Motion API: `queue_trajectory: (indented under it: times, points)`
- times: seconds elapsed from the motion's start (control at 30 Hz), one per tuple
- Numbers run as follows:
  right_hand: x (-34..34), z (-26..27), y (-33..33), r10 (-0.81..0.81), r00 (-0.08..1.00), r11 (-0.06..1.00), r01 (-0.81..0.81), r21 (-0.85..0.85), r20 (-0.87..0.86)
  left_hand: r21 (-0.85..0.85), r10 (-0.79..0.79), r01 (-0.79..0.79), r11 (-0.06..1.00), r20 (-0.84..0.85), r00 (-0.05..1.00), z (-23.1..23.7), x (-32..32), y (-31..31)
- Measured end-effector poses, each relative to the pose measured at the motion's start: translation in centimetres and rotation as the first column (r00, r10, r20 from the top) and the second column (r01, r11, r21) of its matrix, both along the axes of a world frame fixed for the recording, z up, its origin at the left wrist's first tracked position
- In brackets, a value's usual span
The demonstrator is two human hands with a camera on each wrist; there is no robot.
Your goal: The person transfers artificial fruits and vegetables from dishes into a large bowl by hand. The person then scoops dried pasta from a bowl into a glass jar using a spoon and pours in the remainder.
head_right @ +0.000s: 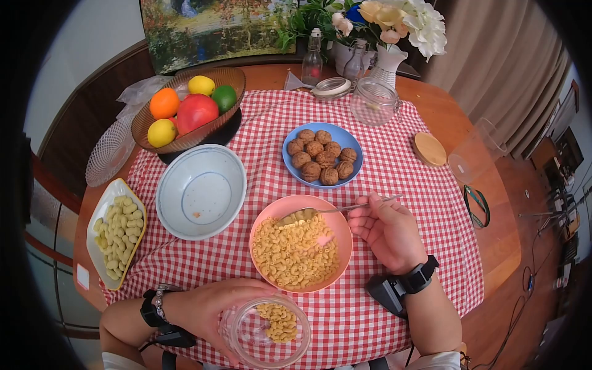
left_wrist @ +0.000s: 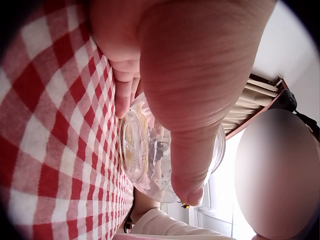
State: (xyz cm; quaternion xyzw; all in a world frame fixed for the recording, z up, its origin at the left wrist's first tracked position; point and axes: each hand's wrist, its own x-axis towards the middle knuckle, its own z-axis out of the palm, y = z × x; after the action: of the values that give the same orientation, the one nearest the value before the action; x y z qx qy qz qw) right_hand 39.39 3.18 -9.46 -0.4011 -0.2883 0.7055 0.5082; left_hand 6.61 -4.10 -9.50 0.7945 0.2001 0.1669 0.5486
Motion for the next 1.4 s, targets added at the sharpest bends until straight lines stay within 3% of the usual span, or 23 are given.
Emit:
queue_trajectory:
  times: [0.07, 0.13, 0.27, 0.37, 0.43, 0.87, 0.93, 1.2, 1.27, 1.33, 1.4]
  points:
    - [0.0, 0.1, 0.0, 0.008, 1.000, 1.000, -0.008, -0.005, -0.004, -0.015, 0.001, -0.001, 1.000, 0.009, 1.000, -0.1, 0.0, -0.1]
    - [0.0, 0.0, 0.0, 0.011, 1.000, 1.000, -0.011, -0.001, -0.001, 0.145, 0.030, -0.038, 0.989, 0.060, 0.998, -0.4, -0.2, -0.4]
    - [-0.1, -0.1, 0.0, 0.047, 0.999, 0.998, -0.048, 0.028, 0.017, 0.146, 0.034, -0.043, 0.988, 0.059, 0.998, -0.3, -0.2, -0.3]
    - [-0.2, 0.1, 0.0, 0.043, 0.999, 0.999, -0.044, 0.028, 0.027, 0.019, -0.001, 0.001, 1.000, -0.014, 1.000, -0.1, -0.1, -0.1]
    - [-0.2, 0.0, 0.0, 0.045, 0.998, 0.998, -0.046, 0.031, 0.040, 0.142, 0.030, -0.038, 0.989, 0.055, 0.998, -0.6, -0.3, -0.4]
    - [-0.1, 0.1, -0.2, -0.014, 0.994, 1.000, 0.013, 0.007, 0.106, 0.189, 0.035, -0.043, 0.981, 0.045, 0.998, -0.4, -0.3, -0.4]
    - [-0.1, 0.2, -0.3, -0.019, 0.993, 1.000, 0.019, 0.006, 0.113, 0.012, -0.001, 0.001, 1.000, -0.010, 1.000, 0.2, 0.1, 0.0]
    - [-0.6, 1.4, -1.0, -0.045, 0.995, 0.998, 0.041, 0.042, 0.090, 0.009, 0.020, -0.020, 1.000, 0.017, 1.000, -0.1, 0.0, -0.2]
    - [-0.4, 1.6, -1.5, 0.089, 0.996, 0.985, -0.086, 0.147, -0.015, 0.012, 0.024, -0.025, 1.000, 0.025, 0.999, -0.4, -0.1, -0.4]
    - [-0.9, 2.1, -2.1, 0.126, 0.990, 0.979, -0.114, 0.169, -0.062, 0.025, 0.046, -0.048, 0.999, 0.093, 0.995, -1.0, -0.5, -0.7]
    - [-1.0, 2.0, -2.5, 0.230, 0.960, 0.955, -0.191, 0.225, -0.162, -0.009, 0.007, -0.006, 1.000, 0.049, 0.999, -0.3, 0.1, -0.1]
